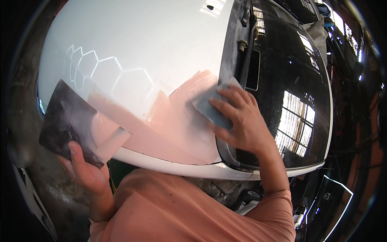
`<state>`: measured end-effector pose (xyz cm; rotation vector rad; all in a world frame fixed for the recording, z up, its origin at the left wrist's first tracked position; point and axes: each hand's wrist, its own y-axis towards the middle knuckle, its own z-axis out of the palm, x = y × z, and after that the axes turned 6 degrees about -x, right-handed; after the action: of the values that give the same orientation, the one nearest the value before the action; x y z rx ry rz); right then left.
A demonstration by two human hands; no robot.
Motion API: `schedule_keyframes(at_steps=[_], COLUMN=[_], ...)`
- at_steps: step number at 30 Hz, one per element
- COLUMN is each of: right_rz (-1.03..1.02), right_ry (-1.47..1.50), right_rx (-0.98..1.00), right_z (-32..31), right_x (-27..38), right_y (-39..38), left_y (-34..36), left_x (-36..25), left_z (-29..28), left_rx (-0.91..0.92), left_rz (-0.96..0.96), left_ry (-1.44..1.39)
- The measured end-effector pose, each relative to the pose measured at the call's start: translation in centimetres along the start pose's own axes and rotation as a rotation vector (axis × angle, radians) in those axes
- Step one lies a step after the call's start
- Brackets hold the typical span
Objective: The person applies pink body filler to a white car's fender and headlight housing using a spreader.
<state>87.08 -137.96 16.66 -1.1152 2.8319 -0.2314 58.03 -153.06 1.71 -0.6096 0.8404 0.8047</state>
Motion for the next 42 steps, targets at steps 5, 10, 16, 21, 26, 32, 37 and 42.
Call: schedule_keyframes(at_steps=[5,10,16,21,26,32,37,42], right_rz=[-0.051,-0.022,-0.002,-0.041,-0.029,0.073,0.100,-0.043], right_ry=[-0.036,-0.031,0.006,0.025,0.030,0.048,0.136,0.970], right_rx=[-0.093,-0.012,-0.001,0.016,0.084,0.199,0.088,-0.273], right_z=[1.3,1.2,1.6,1.6,1.3,0.8,-2.3,-3.0], right_x=[-0.6,-0.8,-0.9,0.6,2.9,4.9,4.4,2.7], right_y=[3.7,5.3,5.4,3.2,-2.1,-9.2,-7.9,-3.2], left_y=[-0.2,-0.1,-0.3,-1.1,-1.6,-1.9,-2.3,-2.7], left_x=[0.0,0.0,-0.1,-0.4,-0.7,-0.2,0.3,1.5], left_z=[-0.1,-1.3,-1.4,-0.6,0.8,0.9,1.1,7.2], left_rx=[-0.028,-0.058,-0.049,0.010,-0.012,0.031,0.082,0.173], left_rz=[-0.015,-0.006,0.009,0.000,0.002,-0.043,-0.201,-0.646], left_ry=[-0.029,0.029,0.035,-0.014,0.001,-0.019,-0.073,-0.302])
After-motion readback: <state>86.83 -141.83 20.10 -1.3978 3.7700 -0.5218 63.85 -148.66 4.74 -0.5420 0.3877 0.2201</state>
